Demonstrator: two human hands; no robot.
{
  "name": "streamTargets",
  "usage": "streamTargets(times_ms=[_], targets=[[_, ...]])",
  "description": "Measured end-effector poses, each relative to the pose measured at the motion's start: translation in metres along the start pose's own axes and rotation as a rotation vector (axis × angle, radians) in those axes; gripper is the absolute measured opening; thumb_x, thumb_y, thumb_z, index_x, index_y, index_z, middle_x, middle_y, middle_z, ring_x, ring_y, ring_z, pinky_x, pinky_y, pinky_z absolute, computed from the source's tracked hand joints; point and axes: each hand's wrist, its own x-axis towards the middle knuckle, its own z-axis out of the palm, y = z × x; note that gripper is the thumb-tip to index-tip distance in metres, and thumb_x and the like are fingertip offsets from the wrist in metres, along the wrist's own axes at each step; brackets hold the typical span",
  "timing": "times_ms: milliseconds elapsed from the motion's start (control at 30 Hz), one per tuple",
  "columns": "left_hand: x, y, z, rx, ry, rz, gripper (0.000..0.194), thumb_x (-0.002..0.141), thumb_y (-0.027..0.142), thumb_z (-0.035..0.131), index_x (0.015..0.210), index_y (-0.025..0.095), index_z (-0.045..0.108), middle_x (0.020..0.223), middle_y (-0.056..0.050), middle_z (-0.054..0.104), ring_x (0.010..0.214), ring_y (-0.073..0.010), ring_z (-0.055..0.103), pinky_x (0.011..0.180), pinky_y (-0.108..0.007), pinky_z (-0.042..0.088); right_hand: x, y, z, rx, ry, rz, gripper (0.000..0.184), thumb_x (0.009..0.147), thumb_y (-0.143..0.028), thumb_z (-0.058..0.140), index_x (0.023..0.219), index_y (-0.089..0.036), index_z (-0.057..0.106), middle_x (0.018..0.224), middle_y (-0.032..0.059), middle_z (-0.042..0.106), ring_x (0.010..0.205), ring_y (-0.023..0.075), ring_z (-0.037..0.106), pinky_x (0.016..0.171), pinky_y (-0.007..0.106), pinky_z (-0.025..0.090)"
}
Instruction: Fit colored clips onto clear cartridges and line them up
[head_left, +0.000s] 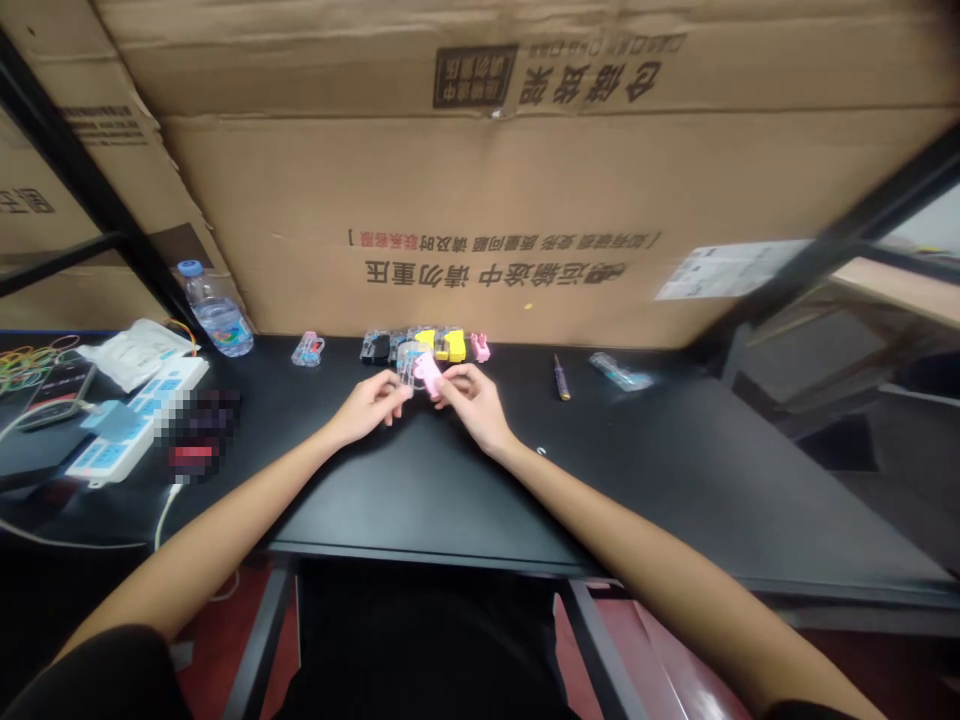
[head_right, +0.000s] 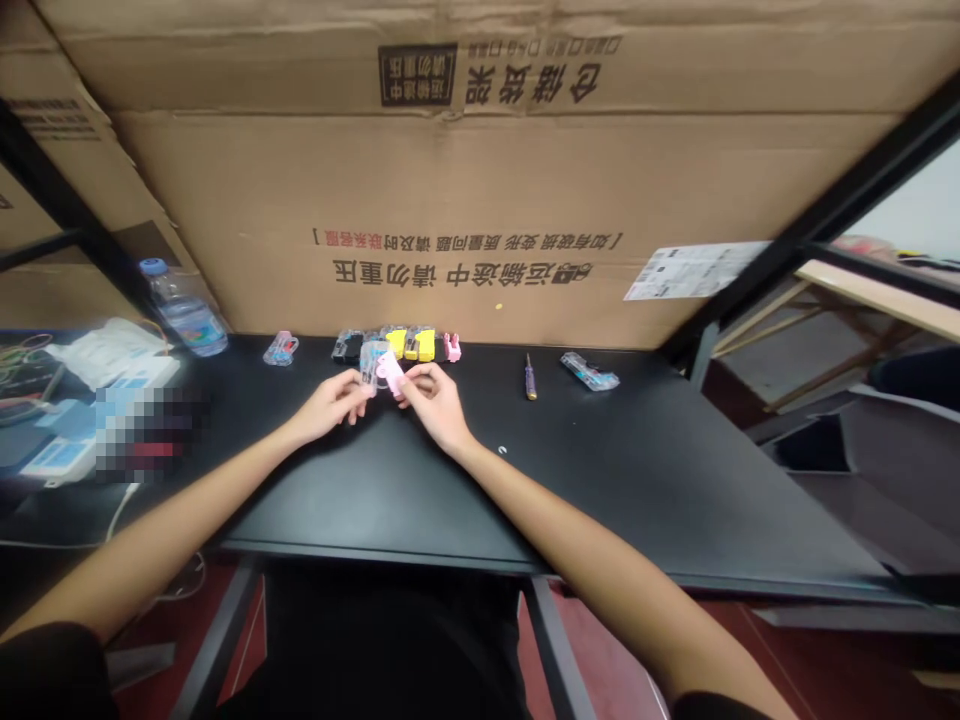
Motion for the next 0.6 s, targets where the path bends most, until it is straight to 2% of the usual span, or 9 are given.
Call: streamTargets(times_ms=[100, 167, 233, 367, 500, 600], targets=[[-0.002, -0.001, 0.002, 0.075, -0.082, 0.073, 0.04, 0.098, 0.055, 0.069, 0.107, 0.016, 0.065, 0.071, 0.002, 0.066, 0.053, -0.0092, 0.059, 0.057, -0.022, 0.049, -0.002, 0.001, 0.006, -0.016, -0.111, -0.008, 0.047, 0.077, -0.055, 0.091, 0.087, -0.023, 0.059, 0.081, 0.0011, 0.077, 0.074, 0.0171, 0.074, 0.078, 0.036, 0.064], [-0.001, -0.003, 0.002, 0.054, -0.082, 0.084, 0.038, 0.098, 0.055, 0.068, 0.101, 0.017, 0.063, 0.072, 0.002, 0.066, 0.052, -0.0087, 0.059, 0.056, -0.021, 0.049, -0.001, 0.002, 0.007, -0.006, -0.079, -0.032, 0.049, 0.075, -0.059, 0.091, 0.083, -0.023, 0.059, 0.079, 0.0021, 0.077, 0.074, 0.0185, 0.075, 0.078, 0.038, 0.066], [0.002, -0.005, -0.001, 0.006, -0.033, 0.066, 0.039, 0.1, 0.057, 0.063, 0.095, 0.019, 0.057, 0.074, 0.002, 0.067, 0.049, -0.0082, 0.059, 0.047, -0.02, 0.043, 0.0, 0.004, 0.006, 0.022, -0.006, -0.051, 0.05, 0.074, -0.061, 0.091, 0.081, -0.023, 0.06, 0.076, 0.0028, 0.077, 0.072, 0.0203, 0.076, 0.075, 0.039, 0.067], [0.005, -0.01, -0.007, -0.002, 0.03, 0.069, 0.04, 0.103, 0.06, 0.054, 0.094, 0.021, 0.053, 0.077, 0.002, 0.066, 0.046, -0.008, 0.058, 0.039, -0.018, 0.035, 0.003, 0.008, 0.004, 0.065, 0.064, -0.056, 0.051, 0.073, -0.062, 0.092, 0.081, -0.024, 0.06, 0.071, 0.0023, 0.075, 0.068, 0.0223, 0.077, 0.068, 0.039, 0.067], [0.002, -0.01, -0.007, 0.041, -0.044, 0.09, 0.038, 0.098, 0.055, 0.068, 0.096, 0.018, 0.063, 0.072, 0.002, 0.068, 0.046, -0.0082, 0.058, 0.047, -0.02, 0.044, 0.001, 0.009, 0.005, 0.047, -0.068, -0.035, 0.047, 0.076, -0.057, 0.092, 0.087, -0.023, 0.062, 0.08, 0.0032, 0.078, 0.079, 0.0237, 0.079, 0.076, 0.041, 0.069], [0.0, -0.01, -0.007, 0.049, -0.09, 0.087, 0.038, 0.096, 0.054, 0.071, 0.101, 0.017, 0.068, 0.071, 0.001, 0.069, 0.047, -0.0095, 0.061, 0.05, -0.022, 0.047, -0.001, 0.009, 0.004, 0.032, -0.161, -0.016, 0.042, 0.08, -0.053, 0.09, 0.09, -0.023, 0.063, 0.088, 0.0041, 0.08, 0.088, 0.0232, 0.079, 0.085, 0.042, 0.068]])
